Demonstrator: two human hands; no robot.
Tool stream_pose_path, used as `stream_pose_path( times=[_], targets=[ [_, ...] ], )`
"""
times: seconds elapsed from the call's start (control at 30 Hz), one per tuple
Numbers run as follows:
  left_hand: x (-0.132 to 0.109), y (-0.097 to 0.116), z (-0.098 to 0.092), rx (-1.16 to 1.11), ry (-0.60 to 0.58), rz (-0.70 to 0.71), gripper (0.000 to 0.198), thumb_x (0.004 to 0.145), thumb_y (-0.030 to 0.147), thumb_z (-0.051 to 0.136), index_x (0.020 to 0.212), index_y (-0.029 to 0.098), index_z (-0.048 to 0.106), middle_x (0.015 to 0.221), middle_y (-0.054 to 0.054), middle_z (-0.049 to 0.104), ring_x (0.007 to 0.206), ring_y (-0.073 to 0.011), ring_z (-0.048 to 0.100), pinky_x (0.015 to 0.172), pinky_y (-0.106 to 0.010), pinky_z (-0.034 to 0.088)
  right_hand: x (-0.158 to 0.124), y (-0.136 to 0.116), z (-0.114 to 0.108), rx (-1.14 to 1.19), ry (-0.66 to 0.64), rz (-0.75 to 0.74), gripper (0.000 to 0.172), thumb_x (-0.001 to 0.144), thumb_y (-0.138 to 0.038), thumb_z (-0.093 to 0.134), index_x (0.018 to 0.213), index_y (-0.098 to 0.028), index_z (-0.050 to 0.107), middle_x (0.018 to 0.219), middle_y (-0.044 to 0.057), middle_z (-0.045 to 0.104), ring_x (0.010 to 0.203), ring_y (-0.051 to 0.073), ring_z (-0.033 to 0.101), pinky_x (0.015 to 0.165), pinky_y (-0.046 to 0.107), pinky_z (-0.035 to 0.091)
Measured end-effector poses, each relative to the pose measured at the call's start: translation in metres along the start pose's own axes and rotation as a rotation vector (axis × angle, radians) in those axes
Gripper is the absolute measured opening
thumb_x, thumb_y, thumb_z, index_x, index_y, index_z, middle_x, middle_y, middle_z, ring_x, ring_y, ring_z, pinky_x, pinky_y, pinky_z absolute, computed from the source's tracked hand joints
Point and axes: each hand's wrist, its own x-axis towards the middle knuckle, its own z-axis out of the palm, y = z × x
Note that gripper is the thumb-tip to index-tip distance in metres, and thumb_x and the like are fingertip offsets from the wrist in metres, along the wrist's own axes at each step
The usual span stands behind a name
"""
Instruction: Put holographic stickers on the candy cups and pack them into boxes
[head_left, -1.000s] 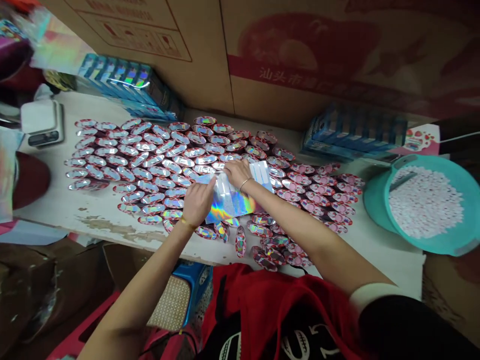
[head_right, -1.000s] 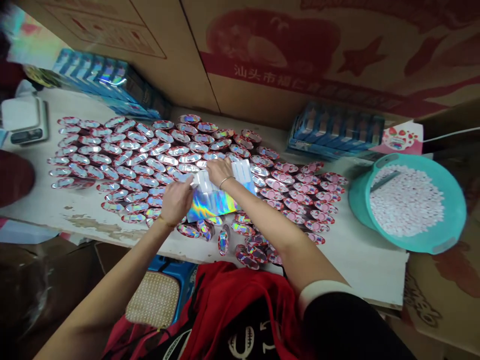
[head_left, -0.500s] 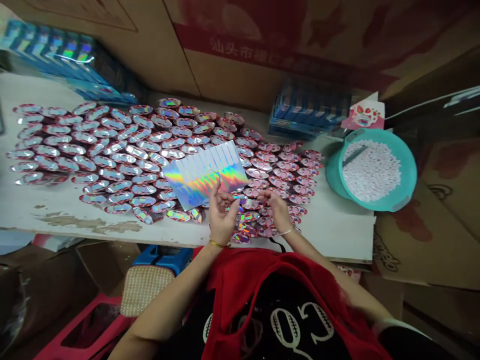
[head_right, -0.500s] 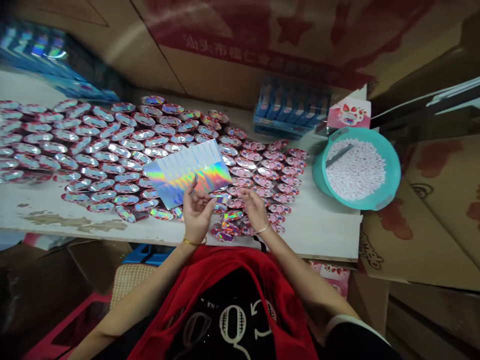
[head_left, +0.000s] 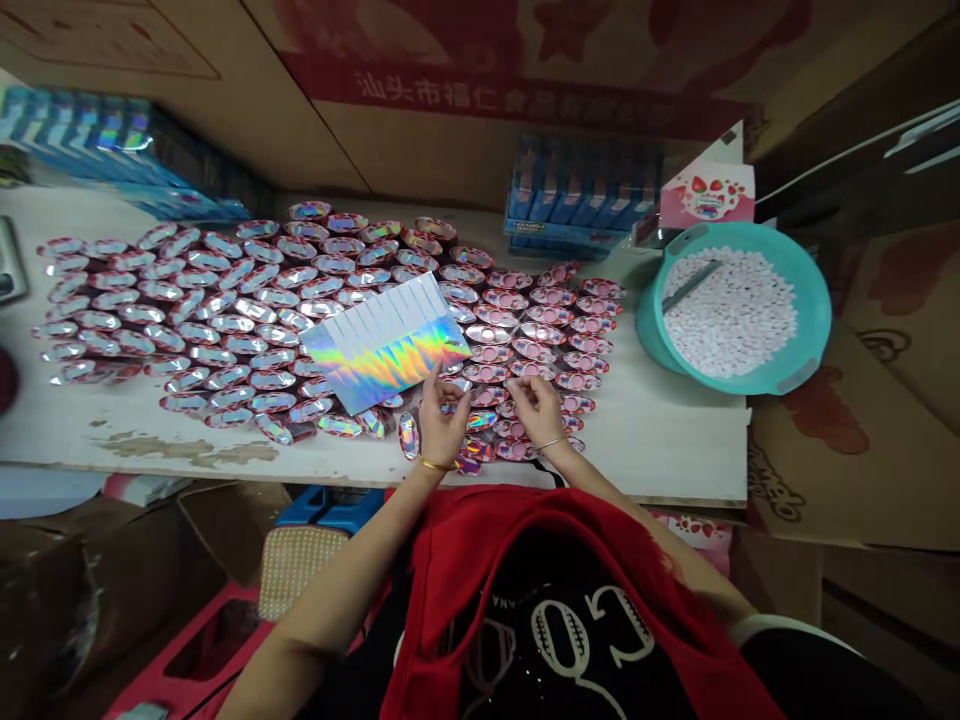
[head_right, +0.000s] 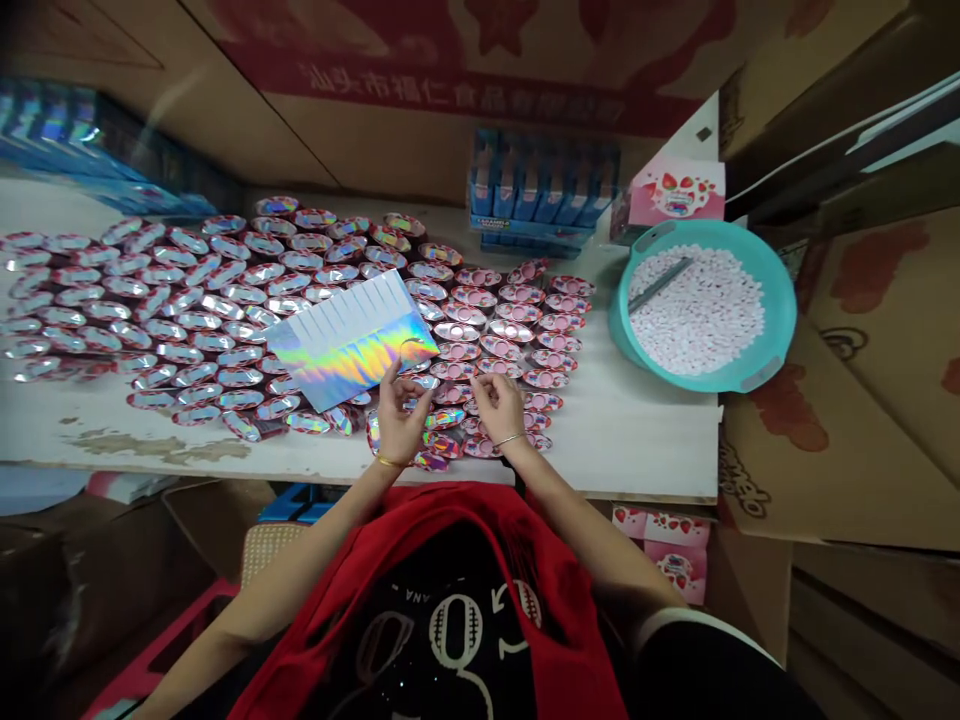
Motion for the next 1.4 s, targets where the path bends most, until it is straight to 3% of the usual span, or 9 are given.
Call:
stream_pose_path(
  times=[0.1,0.27,0.5,0.67,0.9,1.03,1.17,1.27,1.4],
  targets=[
    [-0.002,0.014,0.001,-0.094,0.004,-0.012,0.07,0.082,0.026,0.065,0.144,0.024,0.032,0.08,0.002,0.058,0.073,-0.011,0.058,0.071,-0.025,0.048,-0.003,-0.004,0.0,0.118,-0.008,0.044,0.042,0.085,-0.058,0.052,0.098,-0.02,0.064,0.085,0.004,0.062,0.083,0.019,0.055,0.077,0.032,0.045],
    [0.0,0.015,0.003,-0.102,-0.029,-0.053,0.072,0.081,0.027,0.065,0.145,0.024,0.031,0.079,0.002,0.058,0.07,-0.0101,0.058,0.068,-0.024,0.047,-0.008,-0.002,0.007,0.319,-0.158,0.131,0.035,0.084,-0.056,0.052,0.077,-0.022,0.058,0.07,-0.001,0.056,0.064,0.015,0.048,0.064,0.029,0.043],
    [0.001,-0.006,0.004,0.445,-0.145,0.096,0.067,0.081,0.018,0.058,0.145,0.02,0.035,0.081,0.0,0.067,0.078,-0.0172,0.062,0.086,-0.037,0.039,-0.004,0.002,0.007,-0.282,-0.087,-0.08,0.02,0.088,-0.031,0.052,0.072,-0.021,0.058,0.077,0.003,0.062,0.085,0.02,0.052,0.081,0.034,0.033],
    [0.002,-0.016,0.009,0.687,-0.206,0.146,0.059,0.084,0.019,0.054,0.142,0.017,0.041,0.084,-0.005,0.07,0.088,-0.0249,0.06,0.087,-0.04,0.033,-0.005,0.005,0.013,-0.474,-0.141,-0.175,0.02,0.091,-0.029,0.048,0.078,-0.021,0.06,0.087,0.007,0.064,0.093,0.023,0.051,0.084,0.036,0.031],
    [0.005,-0.017,0.01,0.737,-0.235,0.134,0.049,0.082,0.022,0.056,0.131,0.019,0.051,0.11,-0.014,0.063,0.105,-0.0301,0.054,0.088,-0.042,0.036,-0.006,0.01,0.014,-0.408,-0.098,-0.174,0.035,0.091,-0.031,0.047,0.122,-0.016,0.054,0.106,0.012,0.063,0.103,0.026,0.052,0.091,0.04,0.035],
    [0.006,0.002,-0.003,0.447,-0.128,0.184,0.023,0.083,0.033,0.061,0.102,0.019,0.06,0.107,-0.011,0.058,0.106,-0.0257,0.054,0.09,-0.039,0.04,-0.003,0.002,0.009,-0.208,-0.009,-0.169,0.054,0.088,-0.047,0.054,0.133,-0.018,0.046,0.121,0.015,0.057,0.113,0.027,0.05,0.095,0.042,0.039],
    [0.009,0.015,-0.006,0.125,-0.059,0.093,0.015,0.084,0.034,0.06,0.084,0.02,0.056,0.09,-0.003,0.056,0.091,-0.0177,0.055,0.085,-0.032,0.044,0.003,-0.005,0.014,0.11,-0.053,-0.034,0.044,0.083,-0.058,0.056,0.105,-0.02,0.061,0.096,0.008,0.063,0.088,0.021,0.057,0.079,0.034,0.047],
    [0.015,0.01,0.001,0.067,0.009,-0.036,0.014,0.083,0.032,0.061,0.079,0.019,0.056,0.085,-0.001,0.055,0.084,-0.0154,0.054,0.081,-0.03,0.044,0.011,-0.005,0.017,0.306,-0.115,0.058,0.039,0.086,-0.059,0.048,0.078,-0.022,0.058,0.069,-0.001,0.056,0.063,0.014,0.049,0.061,0.027,0.043],
    [0.027,-0.001,0.014,0.173,0.058,-0.054,0.013,0.081,0.029,0.062,0.074,0.019,0.056,0.083,-0.001,0.054,0.083,-0.0159,0.054,0.082,-0.031,0.043,0.026,-0.004,0.011,0.103,-0.092,0.026,0.028,0.086,-0.045,0.053,0.071,-0.022,0.056,0.066,-0.001,0.056,0.065,0.015,0.049,0.066,0.028,0.04]
  ],
)
